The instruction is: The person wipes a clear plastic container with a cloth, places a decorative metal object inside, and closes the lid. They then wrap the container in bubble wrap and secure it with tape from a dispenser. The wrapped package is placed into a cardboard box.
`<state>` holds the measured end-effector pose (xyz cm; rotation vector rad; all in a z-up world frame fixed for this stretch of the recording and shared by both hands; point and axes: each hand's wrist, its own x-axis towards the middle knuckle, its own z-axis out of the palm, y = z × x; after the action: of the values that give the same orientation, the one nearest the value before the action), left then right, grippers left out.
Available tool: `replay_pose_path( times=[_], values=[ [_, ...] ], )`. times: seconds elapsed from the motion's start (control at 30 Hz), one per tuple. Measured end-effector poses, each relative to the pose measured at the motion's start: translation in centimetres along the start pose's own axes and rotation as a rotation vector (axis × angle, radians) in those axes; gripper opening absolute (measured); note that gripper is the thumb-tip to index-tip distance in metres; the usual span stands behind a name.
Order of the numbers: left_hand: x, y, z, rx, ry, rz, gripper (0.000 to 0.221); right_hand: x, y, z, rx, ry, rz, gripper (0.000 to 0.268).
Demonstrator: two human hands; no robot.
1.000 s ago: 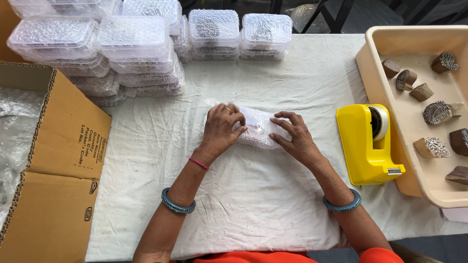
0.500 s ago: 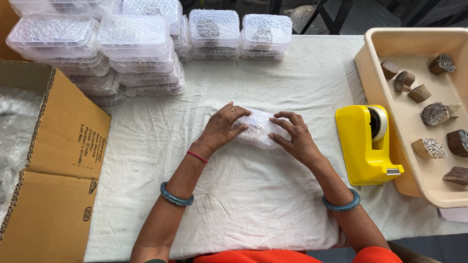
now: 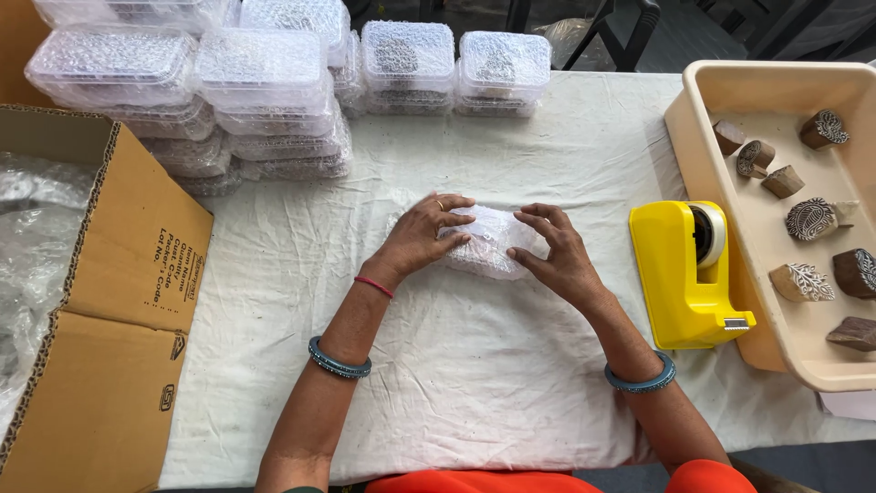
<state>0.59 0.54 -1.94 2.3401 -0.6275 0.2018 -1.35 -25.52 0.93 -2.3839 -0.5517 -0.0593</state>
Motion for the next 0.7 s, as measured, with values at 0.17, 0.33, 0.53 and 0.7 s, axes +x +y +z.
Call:
replay_pose_path(
  times=[0.17, 0.33, 0.53, 0.7],
  values=[
    [-0.4, -0.2, 0.8, -0.235, -0.025, -0.137, 0.026, -0.2, -0.9, -1.0, 0.048, 0.007, 0.082, 0.050],
    [-0.5, -0.3, 1.4, -0.290, 0.041, -0.140, 0.025, -1.5, 1.5, -0.3, 0.015, 0.134, -0.049, 0.037],
    [-0.8, -0.2, 1.8, -0.279, 0.135, -0.126, 0.023, -2.4, 0.2, 1.5, -0.087, 0.162, -0.245, 0.024],
    [-0.7, 0.0, 1.9, -0.320, 0.154, -0.125, 0.022, -3.3, -3.7, 1.1, -0.306, 0.086, -0.364, 0.032]
  ],
)
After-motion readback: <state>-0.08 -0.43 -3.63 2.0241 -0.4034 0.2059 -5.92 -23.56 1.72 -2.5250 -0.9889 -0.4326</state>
